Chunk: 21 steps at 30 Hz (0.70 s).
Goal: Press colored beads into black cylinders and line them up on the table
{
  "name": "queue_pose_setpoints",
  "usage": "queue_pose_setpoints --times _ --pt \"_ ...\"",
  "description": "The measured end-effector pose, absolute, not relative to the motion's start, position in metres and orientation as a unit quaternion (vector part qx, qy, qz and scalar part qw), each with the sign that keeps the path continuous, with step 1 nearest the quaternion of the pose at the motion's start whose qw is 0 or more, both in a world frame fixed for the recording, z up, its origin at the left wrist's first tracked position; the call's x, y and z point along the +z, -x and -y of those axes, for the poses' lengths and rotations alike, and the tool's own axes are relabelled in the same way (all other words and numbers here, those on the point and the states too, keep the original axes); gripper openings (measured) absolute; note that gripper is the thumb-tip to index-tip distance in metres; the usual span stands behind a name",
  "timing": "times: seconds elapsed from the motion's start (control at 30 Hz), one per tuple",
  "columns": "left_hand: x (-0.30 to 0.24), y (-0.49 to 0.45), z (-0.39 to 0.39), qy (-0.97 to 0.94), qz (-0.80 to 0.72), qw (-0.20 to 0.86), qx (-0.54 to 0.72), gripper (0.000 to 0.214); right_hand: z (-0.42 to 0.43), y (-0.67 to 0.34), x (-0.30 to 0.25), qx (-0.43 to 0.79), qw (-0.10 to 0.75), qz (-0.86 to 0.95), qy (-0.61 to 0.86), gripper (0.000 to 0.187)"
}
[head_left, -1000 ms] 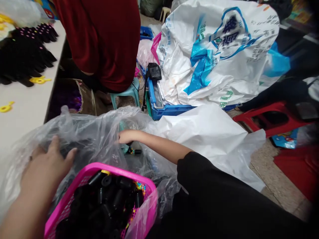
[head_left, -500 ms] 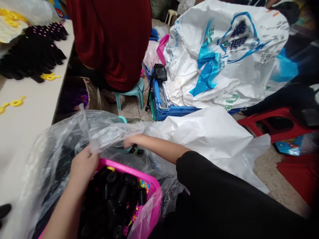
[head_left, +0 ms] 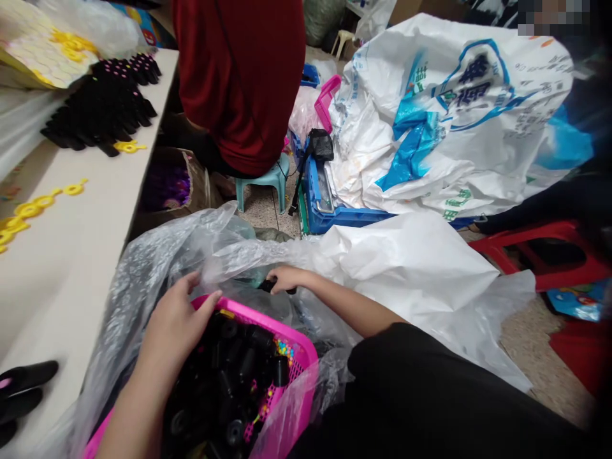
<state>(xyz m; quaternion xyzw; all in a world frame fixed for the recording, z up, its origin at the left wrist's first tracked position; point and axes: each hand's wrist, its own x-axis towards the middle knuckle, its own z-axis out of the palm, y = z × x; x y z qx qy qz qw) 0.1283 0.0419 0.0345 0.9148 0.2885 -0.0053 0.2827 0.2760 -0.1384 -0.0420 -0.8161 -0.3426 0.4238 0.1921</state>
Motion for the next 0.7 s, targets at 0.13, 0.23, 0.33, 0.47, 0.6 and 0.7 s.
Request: queue_pose_setpoints --times 0.13,0.23,0.33,0.47,0.6,0.7 --pt "0.044 -0.086 -0.017 -0.885 -0.214 0.406 0.078 0.039 0.162 -0.266 0.021 0.431 0.392 0.447 0.679 0.043" --pt "0.052 -0.055 0.011 -0.795 -0.199 0.565 0.095 0.045 0.159 -0.236 0.053 0.422 0.484 0.470 0.606 0.036" --pt "0.056 -0.028 0.027 -0.701 -0.255 0.646 0.160 0.048 0.135 -0.199 0.065 0.412 0.505 0.487 0.581 0.035" --pt "0.054 0.015 0.023 -0.542 -0.393 0.689 0.278 0.050 0.093 -0.155 0.067 0.588 0.544 0.391 0.454 0.041" --pt "0.051 0.066 0.019 -0.458 -0.439 0.704 0.320 0.054 0.063 -0.115 0.065 0.796 0.484 0.233 0.279 0.030" --pt "0.047 0.097 0.028 -0.470 -0.444 0.677 0.352 0.048 0.050 -0.083 0.068 0.844 0.448 0.162 0.246 0.030"
